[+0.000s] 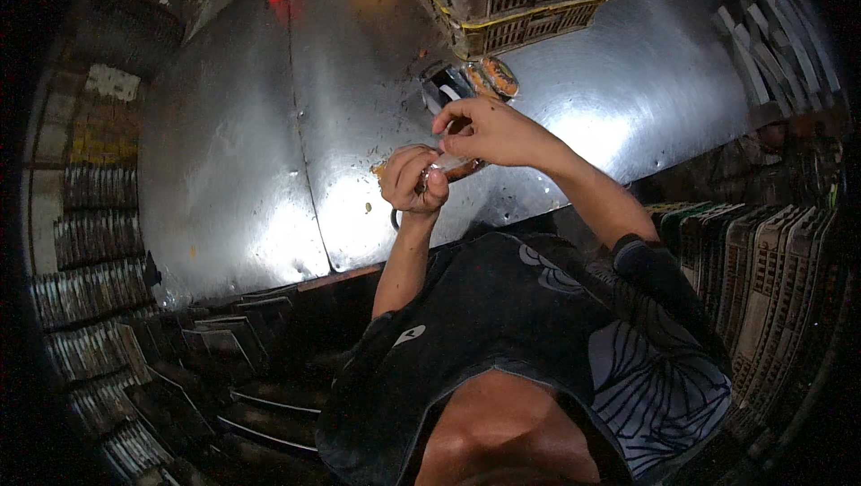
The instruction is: The person repeatedly picks doughnuts from a metal table, places them into clear plastic bags, seals the bags, and stacks the packaged doughnuts in a plastic crate. Other workers are visible in the background performing similar packaging tasks.
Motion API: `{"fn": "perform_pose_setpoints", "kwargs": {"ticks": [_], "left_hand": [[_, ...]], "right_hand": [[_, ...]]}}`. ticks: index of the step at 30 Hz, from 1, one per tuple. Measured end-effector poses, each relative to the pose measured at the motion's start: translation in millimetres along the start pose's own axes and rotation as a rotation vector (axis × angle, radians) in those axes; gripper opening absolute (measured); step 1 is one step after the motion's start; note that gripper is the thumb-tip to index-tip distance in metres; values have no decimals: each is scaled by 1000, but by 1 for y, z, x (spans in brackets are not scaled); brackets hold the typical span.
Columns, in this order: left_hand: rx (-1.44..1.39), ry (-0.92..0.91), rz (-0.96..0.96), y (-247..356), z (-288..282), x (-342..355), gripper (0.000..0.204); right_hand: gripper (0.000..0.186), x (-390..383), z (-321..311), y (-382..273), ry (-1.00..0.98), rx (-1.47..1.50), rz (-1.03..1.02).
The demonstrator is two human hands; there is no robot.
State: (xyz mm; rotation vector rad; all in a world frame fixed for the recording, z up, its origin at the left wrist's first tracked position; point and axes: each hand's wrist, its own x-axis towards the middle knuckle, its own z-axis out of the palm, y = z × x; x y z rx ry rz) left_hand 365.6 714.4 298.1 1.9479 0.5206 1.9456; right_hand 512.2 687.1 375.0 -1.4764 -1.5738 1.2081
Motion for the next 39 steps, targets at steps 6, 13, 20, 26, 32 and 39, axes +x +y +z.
{"fn": "perform_pose_setpoints", "kwargs": {"ticks": [6, 13, 20, 26, 32, 39], "left_hand": [[-45, -27, -81, 12, 4, -9, 24], [208, 111, -753, -8, 21, -4, 26], [-93, -231, -666, -7, 81, -14, 38], [-241, -149, -1340, -49, 138, -17, 64], [-123, -237, -1633, -87, 163, -21, 62], [547, -518, -1583, -129, 188, -34, 74]], "right_hand": [[24, 25, -1, 50, -344, 6, 202], [51, 11, 14, 60, 174, 126, 1], [70, -17, -12, 79, 351, 859, 302], [64, 37, -85, 147, 651, 115, 399], [61, 88, -91, 214, 253, -262, 398], [78, 99, -103, 227, 79, -292, 283]]}}
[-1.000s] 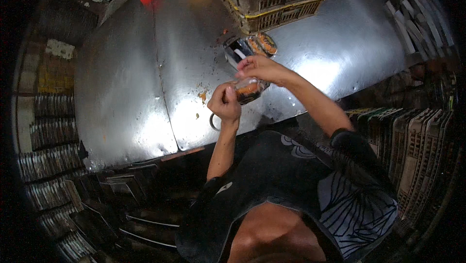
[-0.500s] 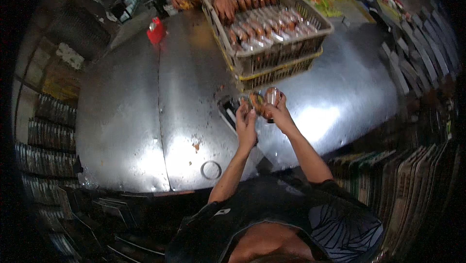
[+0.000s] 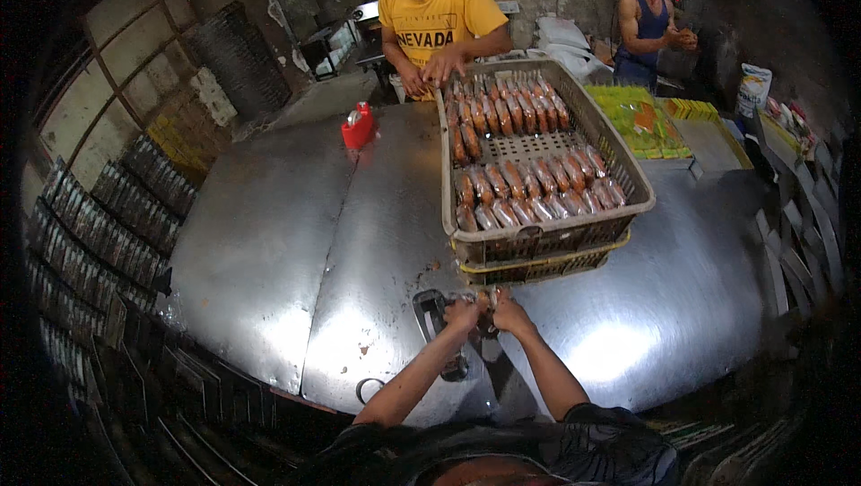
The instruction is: The person repeatedly picks doughnuts from a metal table, places them into clear plastic bags, seals the bags, and stacks the packaged doughnuts in a plastic crate. Other workers are visible in the background performing similar packaging tasks.
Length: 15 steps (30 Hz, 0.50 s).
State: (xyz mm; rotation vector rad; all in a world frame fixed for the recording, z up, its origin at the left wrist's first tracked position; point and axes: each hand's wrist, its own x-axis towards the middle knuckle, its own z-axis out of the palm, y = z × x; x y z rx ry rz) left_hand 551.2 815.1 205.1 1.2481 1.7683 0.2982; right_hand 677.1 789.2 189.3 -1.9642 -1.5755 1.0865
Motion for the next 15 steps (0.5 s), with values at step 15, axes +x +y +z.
{"fn": "perform_pose_setpoints", "kwargs": {"ticks": [15], "left_hand": [[-119, -200, 737, 88, -96, -140, 61]], "right_hand": [[83, -113, -146, -84, 237, 462, -360]]}}
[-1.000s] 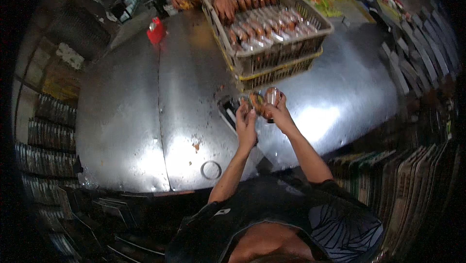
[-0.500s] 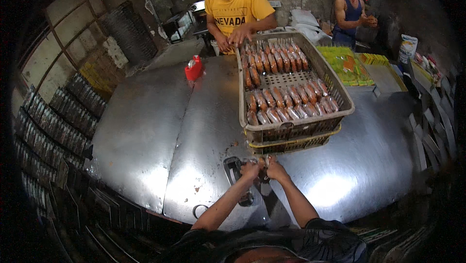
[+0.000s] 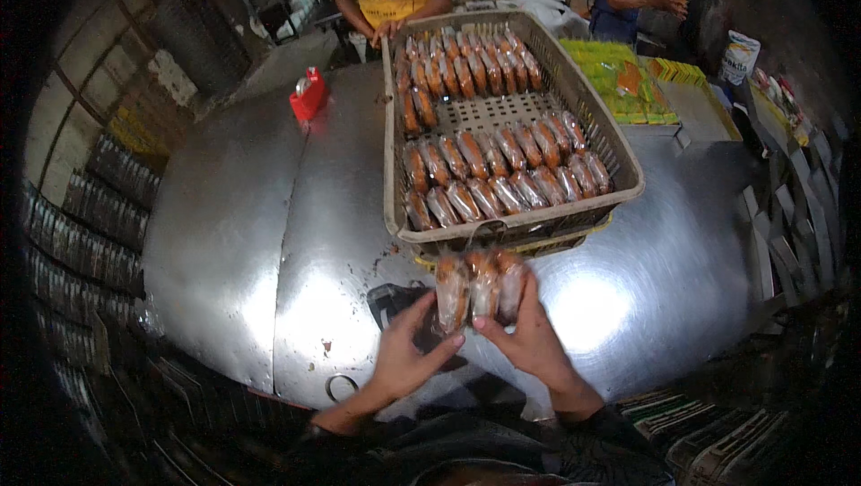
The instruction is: The person repeatedly picks doughnuts from a metal table, places them into clear plastic bags, seals the bags, and stacks the packaged doughnuts in a plastic crate. Other workers are visible in the background performing similar packaging tasks.
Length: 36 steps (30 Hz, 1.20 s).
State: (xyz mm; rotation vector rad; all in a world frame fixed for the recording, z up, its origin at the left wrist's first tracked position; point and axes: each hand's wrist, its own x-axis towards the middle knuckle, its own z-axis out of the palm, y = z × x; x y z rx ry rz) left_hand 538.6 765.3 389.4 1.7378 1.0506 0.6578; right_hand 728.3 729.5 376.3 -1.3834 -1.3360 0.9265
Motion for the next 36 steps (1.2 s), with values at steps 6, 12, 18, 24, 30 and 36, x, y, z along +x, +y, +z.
{"fn": "perform_pose_setpoints", "kwargs": {"ticks": [6, 12, 18, 24, 30, 36], "left_hand": [[-65, 122, 360, 64, -27, 133, 49], [-263, 38, 186, 42, -32, 328, 34], [-300, 22, -272, -32, -33, 419, 34], [-100, -62, -339, -71, -30, 418, 20], [373, 59, -206, -59, -33, 405, 22], [992, 324, 352, -60, -38, 393, 38]], "right_hand": [[84, 118, -60, -65, 160, -318, -172], [98, 315, -89, -23, 194, -513, 59], [106, 415, -64, 52, -29, -657, 275], [82, 414, -31, 87, -289, -801, 267], [78, 395, -28, 73, -384, -937, 166], [53, 392, -34, 78, -71, -672, 61]]}}
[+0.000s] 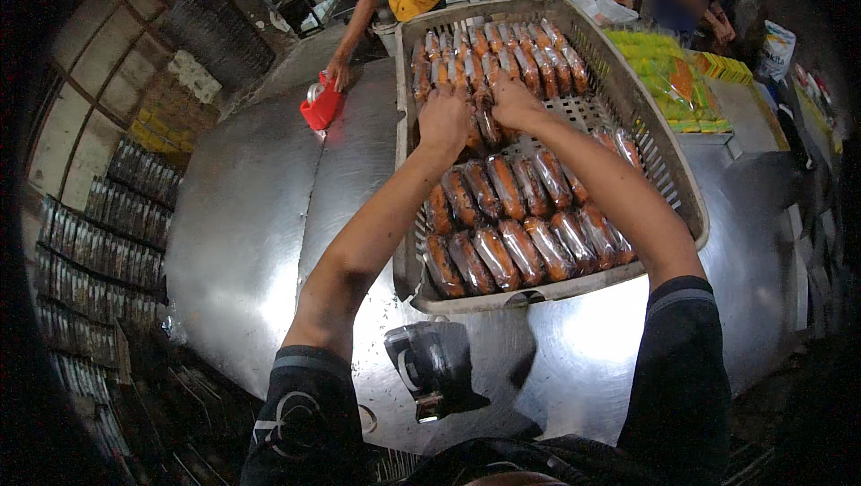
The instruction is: The person repeatedly picks doughnuts from a metal table, places them into clear plastic bags, seals the bags, and stacks the packaged doughnuts in a plastic crate. Other workers are visible in the background performing similar packaging tasks.
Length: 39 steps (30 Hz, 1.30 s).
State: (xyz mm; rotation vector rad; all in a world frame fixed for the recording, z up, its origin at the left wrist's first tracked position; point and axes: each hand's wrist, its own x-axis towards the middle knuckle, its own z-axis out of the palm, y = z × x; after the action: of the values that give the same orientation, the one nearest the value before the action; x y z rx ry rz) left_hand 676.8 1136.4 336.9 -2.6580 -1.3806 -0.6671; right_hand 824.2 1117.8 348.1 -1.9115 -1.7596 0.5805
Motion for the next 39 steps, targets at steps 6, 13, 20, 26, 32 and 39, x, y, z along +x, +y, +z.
{"fn": "perform_pose_setpoints", "kwargs": {"ticks": [6, 13, 20, 26, 32, 39], "left_hand": [[46, -111, 444, -9, 25, 23, 51], [-52, -484, 168, -28, 37, 71, 51], [-312, -626, 144, -25, 21, 62, 77], [380, -680, -1, -14, 1, 35, 128], [623, -635, -120, -16, 8, 34, 103], [-8, 37, 80, 6, -83, -62, 85]], "right_hand": [[63, -4, -7, 31, -143, 53, -30], [60, -6, -9, 52, 90, 116, 20], [59, -14, -6, 47, 104, 135, 37], [63, -10, 10, 44, -210, -32, 5], [58, -6, 15, 26, -85, -60, -8], [71, -62, -62, -14, -231, -201, -178]]}}
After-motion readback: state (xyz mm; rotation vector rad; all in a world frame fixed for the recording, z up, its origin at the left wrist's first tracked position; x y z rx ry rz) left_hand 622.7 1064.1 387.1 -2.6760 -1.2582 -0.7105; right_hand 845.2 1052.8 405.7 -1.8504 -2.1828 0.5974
